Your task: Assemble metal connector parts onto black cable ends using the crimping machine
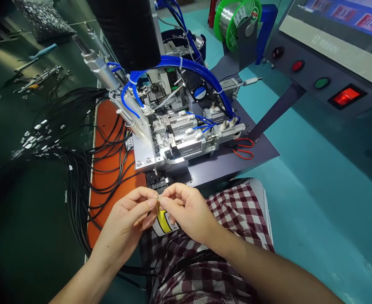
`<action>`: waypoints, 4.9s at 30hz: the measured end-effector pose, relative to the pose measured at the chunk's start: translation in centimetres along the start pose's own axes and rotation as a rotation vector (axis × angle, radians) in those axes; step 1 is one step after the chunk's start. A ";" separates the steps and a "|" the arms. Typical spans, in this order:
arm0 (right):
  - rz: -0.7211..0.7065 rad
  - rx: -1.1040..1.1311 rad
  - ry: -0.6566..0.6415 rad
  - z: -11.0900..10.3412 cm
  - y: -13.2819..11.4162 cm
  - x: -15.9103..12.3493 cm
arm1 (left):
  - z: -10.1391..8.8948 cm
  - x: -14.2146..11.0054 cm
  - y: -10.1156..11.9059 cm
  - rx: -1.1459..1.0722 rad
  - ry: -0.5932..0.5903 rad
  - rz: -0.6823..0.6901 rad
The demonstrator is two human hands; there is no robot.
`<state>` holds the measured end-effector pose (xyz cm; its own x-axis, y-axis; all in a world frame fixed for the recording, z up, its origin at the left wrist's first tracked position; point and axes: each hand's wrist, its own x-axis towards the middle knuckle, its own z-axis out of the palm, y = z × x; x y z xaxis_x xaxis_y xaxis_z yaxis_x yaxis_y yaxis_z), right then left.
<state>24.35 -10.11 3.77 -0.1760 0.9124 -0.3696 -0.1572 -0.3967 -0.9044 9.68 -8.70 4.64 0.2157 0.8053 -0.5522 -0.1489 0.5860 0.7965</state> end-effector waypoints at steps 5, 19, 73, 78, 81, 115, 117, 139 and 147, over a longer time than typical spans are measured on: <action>-0.057 -0.069 0.031 0.3 0.7 -0.1 | -0.1 -0.1 0.1 0.012 -0.027 0.006; 0.021 0.071 -0.100 1.0 -0.6 -0.7 | -0.6 -0.5 1.0 -0.148 -0.276 -0.063; -0.140 -0.527 -0.144 -1.2 -2.4 -0.4 | -0.7 -2.3 -0.6 0.355 0.042 0.159; -0.138 -0.426 -0.078 -1.1 -1.6 1.0 | -0.8 -1.2 0.2 0.185 0.090 0.087; -0.143 -0.377 -0.034 -1.0 -1.4 1.4 | -0.9 -0.4 1.2 0.163 0.119 0.071; -0.021 -0.098 0.047 -3.1 1.1 5.1 | -4.1 3.7 0.0 1.239 0.082 0.972; -0.001 -0.096 0.047 -3.1 1.5 5.0 | -4.3 3.9 -0.1 1.265 0.040 0.993; -0.001 -0.171 -0.003 -3.7 1.8 5.7 | -4.6 4.3 0.1 1.310 -0.040 1.008; -0.040 -0.230 0.013 -3.8 2.0 5.6 | -4.9 4.2 -0.3 1.334 -0.058 1.060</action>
<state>26.69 -5.41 -0.89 -0.1616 0.9286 -0.3342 0.0617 -0.3285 -0.9425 5.91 -5.06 0.86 0.5982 0.7426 0.3012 0.6056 -0.6651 0.4369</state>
